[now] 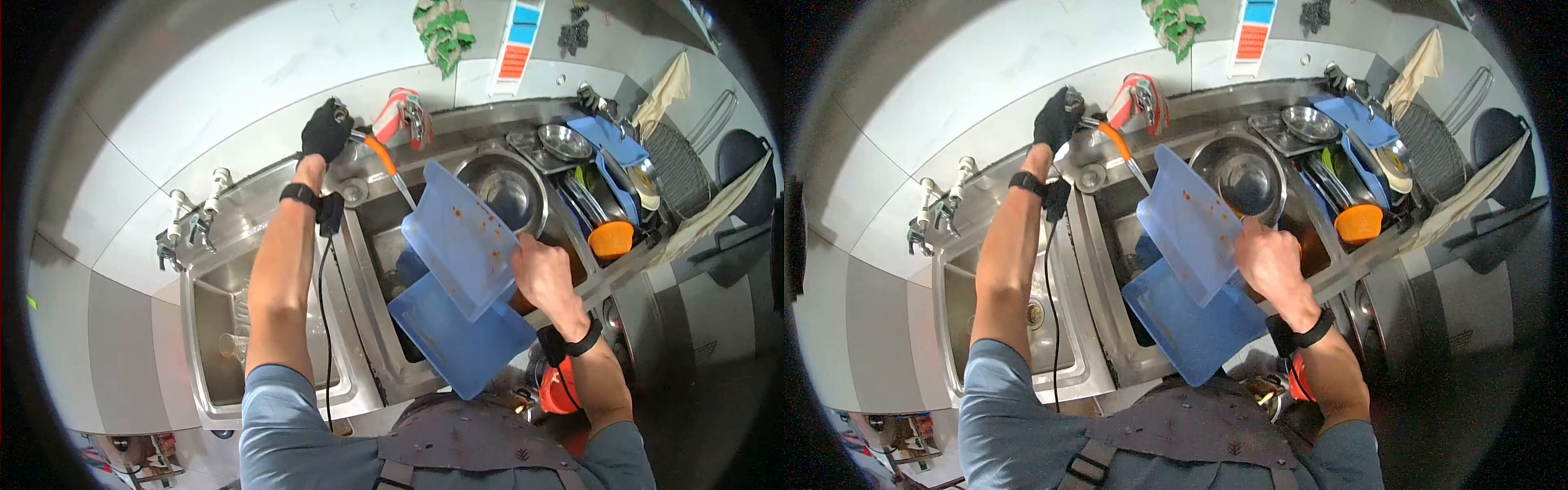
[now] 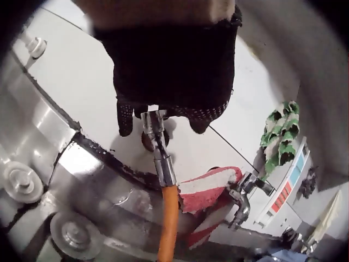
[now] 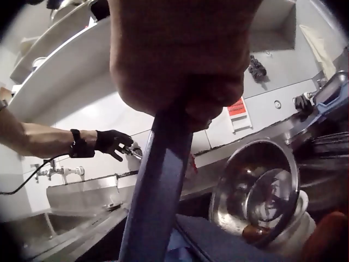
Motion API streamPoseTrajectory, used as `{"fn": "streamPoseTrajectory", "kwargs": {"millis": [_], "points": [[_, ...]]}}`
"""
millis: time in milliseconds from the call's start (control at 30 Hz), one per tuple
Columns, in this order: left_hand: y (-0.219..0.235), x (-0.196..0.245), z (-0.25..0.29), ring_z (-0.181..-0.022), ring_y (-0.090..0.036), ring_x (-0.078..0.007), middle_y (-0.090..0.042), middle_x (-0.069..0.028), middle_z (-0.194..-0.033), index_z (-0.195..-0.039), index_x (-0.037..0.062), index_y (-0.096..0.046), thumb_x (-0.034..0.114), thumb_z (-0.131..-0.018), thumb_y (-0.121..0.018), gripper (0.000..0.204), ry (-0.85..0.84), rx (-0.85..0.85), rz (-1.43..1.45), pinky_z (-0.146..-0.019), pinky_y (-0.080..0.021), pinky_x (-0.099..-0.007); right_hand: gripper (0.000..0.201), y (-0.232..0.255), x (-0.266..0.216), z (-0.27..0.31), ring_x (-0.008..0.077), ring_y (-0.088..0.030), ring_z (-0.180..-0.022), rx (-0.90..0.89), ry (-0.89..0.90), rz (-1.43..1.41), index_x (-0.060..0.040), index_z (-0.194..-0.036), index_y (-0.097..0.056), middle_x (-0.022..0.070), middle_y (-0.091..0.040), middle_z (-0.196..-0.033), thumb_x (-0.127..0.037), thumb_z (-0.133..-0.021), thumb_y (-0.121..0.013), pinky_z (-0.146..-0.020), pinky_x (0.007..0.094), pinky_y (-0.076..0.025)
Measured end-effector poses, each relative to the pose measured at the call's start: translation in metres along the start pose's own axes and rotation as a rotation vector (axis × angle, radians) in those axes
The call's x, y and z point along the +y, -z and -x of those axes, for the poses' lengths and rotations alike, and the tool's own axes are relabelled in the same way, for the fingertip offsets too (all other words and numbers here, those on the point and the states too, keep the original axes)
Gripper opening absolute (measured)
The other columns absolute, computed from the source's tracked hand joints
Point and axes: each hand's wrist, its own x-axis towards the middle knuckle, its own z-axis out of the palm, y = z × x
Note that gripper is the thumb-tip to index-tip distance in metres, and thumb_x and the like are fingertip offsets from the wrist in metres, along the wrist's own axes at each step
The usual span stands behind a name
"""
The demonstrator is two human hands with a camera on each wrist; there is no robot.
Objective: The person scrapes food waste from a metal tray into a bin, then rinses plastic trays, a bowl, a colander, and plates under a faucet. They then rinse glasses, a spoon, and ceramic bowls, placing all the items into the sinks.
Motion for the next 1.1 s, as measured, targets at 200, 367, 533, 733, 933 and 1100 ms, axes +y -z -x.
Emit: {"fn": "streamPoseTrajectory", "kwargs": {"millis": [200,367,533,733,933,1100], "points": [[-0.007,-0.023,0.008,-0.107,-0.067,-0.0351,-0.070,-0.0157,-0.118,-0.119,0.0106,-0.068,0.026,-0.095,-0.057,0.030,-0.335,0.169,-0.137,-0.094,-0.052,-0.0415,0.011,0.011,0.008,0.013,0.0383,-0.067,-0.061,0.068,0.009,0.086,-0.0004,-0.084,-0.057,0.0211,-0.065,-0.069,-0.009,-0.088,-0.062,-0.054,0.0443,-0.054],[-0.002,-0.020,0.044,-0.116,-0.065,-0.0312,-0.069,-0.0164,-0.123,-0.114,0.0090,-0.073,0.025,-0.092,-0.063,0.029,0.010,0.176,0.342,-0.097,-0.051,-0.0383,0.020,0.026,0.014,0.024,0.0411,-0.067,-0.068,0.099,-0.060,0.056,0.0019,-0.106,-0.065,0.0235,-0.067,-0.076,-0.011,-0.092,-0.061,-0.059,0.0461,-0.054],[0.022,0.014,0.063,-0.111,-0.066,-0.0347,-0.069,-0.0188,-0.119,-0.111,0.0072,-0.074,0.026,-0.090,-0.066,0.029,0.120,0.147,0.383,-0.097,-0.050,-0.0410,0.018,0.044,0.017,0.043,0.0410,-0.067,-0.067,0.072,-0.206,-0.022,0.0015,-0.102,-0.066,0.0267,-0.061,-0.069,-0.013,-0.093,-0.059,-0.058,0.0442,-0.052],[0.052,0.049,0.157,-0.097,-0.070,-0.0307,-0.073,-0.0176,-0.105,-0.110,0.0026,-0.072,0.026,-0.092,-0.067,0.030,0.047,0.098,0.485,-0.088,-0.052,-0.0362,0.027,0.043,0.027,0.082,0.0171,-0.052,-0.045,-0.261,-0.670,-0.549,0.0011,-0.084,-0.063,0.0076,-0.054,-0.055,-0.021,-0.096,-0.054,-0.043,0.0319,-0.040],[0.078,0.092,0.294,-0.096,-0.069,-0.0180,-0.075,-0.0106,-0.102,-0.115,0.0005,-0.071,0.023,-0.096,-0.064,0.030,0.231,-0.438,0.729,-0.088,-0.051,-0.0331,0.027,0.022,0.025,0.123,0.0071,-0.049,-0.048,-0.391,-0.836,-0.836,0.0026,-0.101,-0.070,0.0009,-0.059,-0.064,-0.019,-0.093,-0.057,-0.042,0.0242,-0.038],[0.106,0.125,0.366,-0.068,-0.067,-0.0116,-0.074,-0.0098,-0.090,-0.105,-0.0021,-0.072,0.023,-0.099,-0.063,0.027,0.547,-0.676,1.038,-0.062,-0.054,-0.0285,0.028,0.019,0.021,0.131,0.0053,-0.048,-0.046,-0.393,-0.842,-0.811,0.0027,-0.107,-0.069,0.0001,-0.059,-0.063,-0.019,-0.094,-0.058,-0.040,0.0204,-0.035]]}}
